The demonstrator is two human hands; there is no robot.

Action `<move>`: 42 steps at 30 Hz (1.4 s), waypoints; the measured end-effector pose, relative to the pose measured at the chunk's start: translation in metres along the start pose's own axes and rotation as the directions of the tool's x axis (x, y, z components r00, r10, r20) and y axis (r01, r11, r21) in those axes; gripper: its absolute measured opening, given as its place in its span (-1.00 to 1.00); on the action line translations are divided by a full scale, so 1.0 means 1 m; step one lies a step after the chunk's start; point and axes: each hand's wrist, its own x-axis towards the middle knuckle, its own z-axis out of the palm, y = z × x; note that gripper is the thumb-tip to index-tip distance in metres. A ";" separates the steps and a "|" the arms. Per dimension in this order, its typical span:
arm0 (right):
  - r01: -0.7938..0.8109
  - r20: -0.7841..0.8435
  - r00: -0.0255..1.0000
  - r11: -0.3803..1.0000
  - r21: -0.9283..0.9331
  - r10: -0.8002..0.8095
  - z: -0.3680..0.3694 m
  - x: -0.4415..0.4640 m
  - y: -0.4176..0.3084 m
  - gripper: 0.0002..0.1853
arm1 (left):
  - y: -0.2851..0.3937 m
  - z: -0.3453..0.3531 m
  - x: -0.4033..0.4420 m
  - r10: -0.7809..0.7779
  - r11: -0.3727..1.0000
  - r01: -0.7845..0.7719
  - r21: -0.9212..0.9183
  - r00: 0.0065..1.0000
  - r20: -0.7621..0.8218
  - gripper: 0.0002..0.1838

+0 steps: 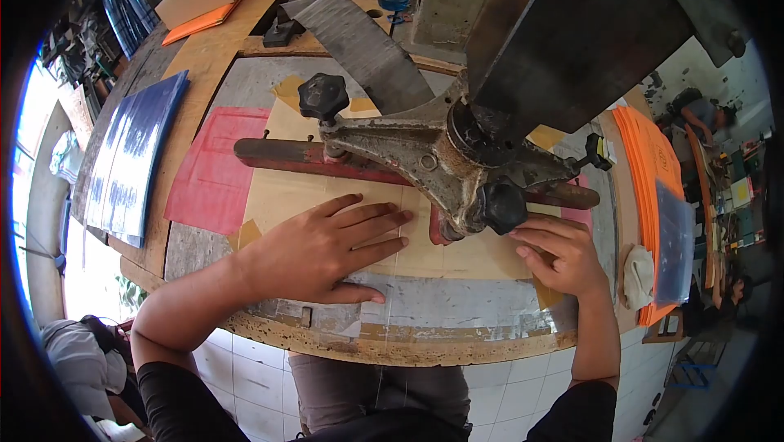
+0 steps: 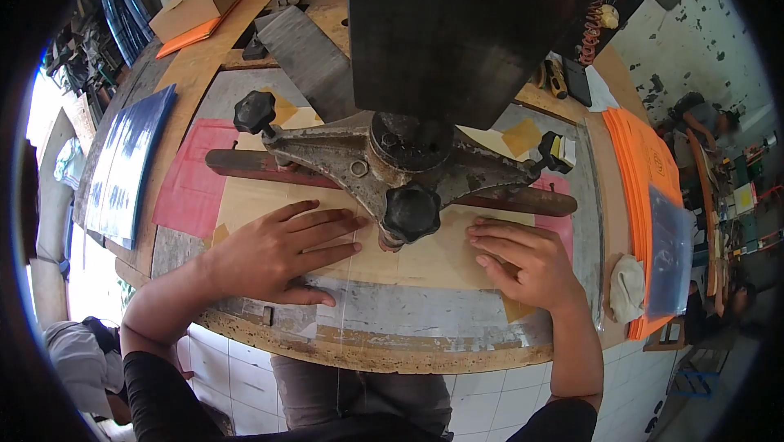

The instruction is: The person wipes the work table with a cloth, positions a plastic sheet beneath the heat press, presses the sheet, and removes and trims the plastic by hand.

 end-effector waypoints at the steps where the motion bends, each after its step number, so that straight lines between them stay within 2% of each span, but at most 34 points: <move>1: -0.002 0.002 1.000 1.000 0.003 0.002 0.000 0.000 0.000 -0.77 | 0.000 0.000 0.000 -0.002 1.000 0.002 -0.002 1.000 -0.003 -0.26; 42: -0.028 0.029 0.999 0.999 -0.037 0.029 -0.004 0.003 -0.006 -0.70 | 0.001 0.001 -0.002 -0.018 1.000 0.018 0.005 1.000 0.004 -0.26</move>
